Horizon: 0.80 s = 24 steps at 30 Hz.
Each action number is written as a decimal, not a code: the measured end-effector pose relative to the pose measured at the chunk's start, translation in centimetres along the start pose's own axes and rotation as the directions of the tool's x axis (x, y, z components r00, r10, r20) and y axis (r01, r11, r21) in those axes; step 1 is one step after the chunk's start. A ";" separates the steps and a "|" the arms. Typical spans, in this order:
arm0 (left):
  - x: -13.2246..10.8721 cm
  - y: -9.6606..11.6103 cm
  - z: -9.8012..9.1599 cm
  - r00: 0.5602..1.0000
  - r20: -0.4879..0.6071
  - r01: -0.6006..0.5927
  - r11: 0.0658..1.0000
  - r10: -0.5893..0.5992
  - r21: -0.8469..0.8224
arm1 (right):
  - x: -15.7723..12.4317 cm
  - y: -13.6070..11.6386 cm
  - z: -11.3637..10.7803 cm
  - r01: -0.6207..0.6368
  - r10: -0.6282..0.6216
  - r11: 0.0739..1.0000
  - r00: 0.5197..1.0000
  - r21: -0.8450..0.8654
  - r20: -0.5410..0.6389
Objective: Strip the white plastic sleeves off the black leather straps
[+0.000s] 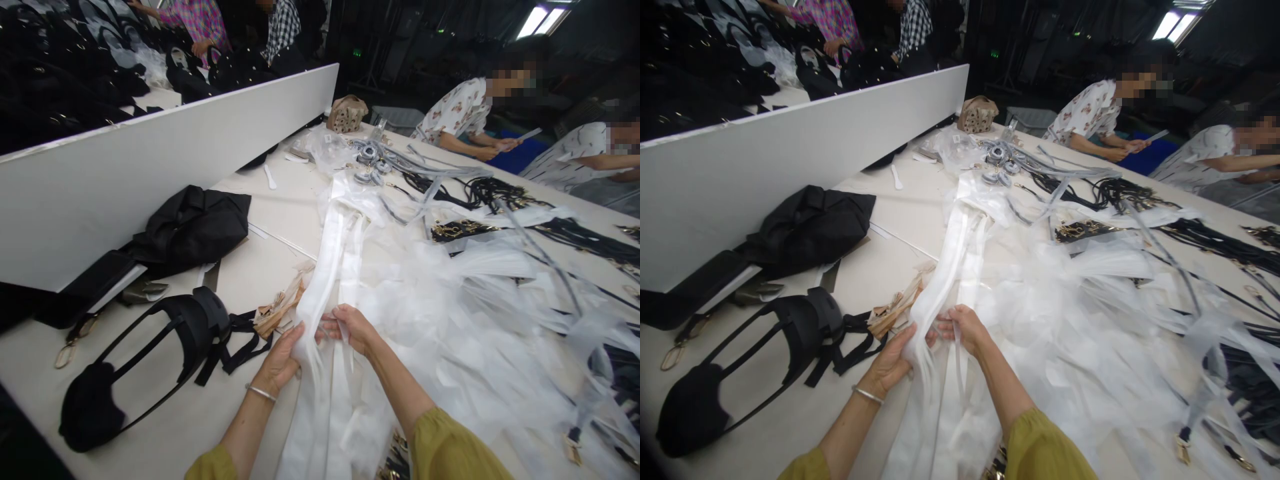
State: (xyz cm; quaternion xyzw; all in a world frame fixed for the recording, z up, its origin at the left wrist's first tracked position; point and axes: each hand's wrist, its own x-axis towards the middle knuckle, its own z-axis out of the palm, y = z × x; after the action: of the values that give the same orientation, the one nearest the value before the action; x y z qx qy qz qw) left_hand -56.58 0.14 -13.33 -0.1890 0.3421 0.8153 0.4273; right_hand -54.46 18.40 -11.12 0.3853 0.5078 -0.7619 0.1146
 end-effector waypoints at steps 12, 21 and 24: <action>0.4 1.1 -2.1 0.996 -0.003 0.086 0.988 -0.087 -0.131 | -2.0 -1.5 -2.5 0.238 -0.321 0.909 0.924 -0.344 -0.208; -0.8 0.2 0.9 0.983 -0.096 -0.137 0.974 0.156 0.182 | 0.5 3.7 4.2 0.018 -0.044 0.978 0.992 -0.209 -0.122; -0.9 0.2 1.3 0.983 -0.079 -0.138 0.952 0.165 0.273 | 0.3 4.3 4.4 -0.071 0.061 0.985 0.996 -0.159 -0.066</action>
State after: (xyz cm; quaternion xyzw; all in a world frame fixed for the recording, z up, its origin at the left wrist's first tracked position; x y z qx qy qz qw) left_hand -56.29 0.49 -11.78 -0.1440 0.4832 0.7817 0.3670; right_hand -54.32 12.71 -13.45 0.4143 0.5581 -0.7020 0.1550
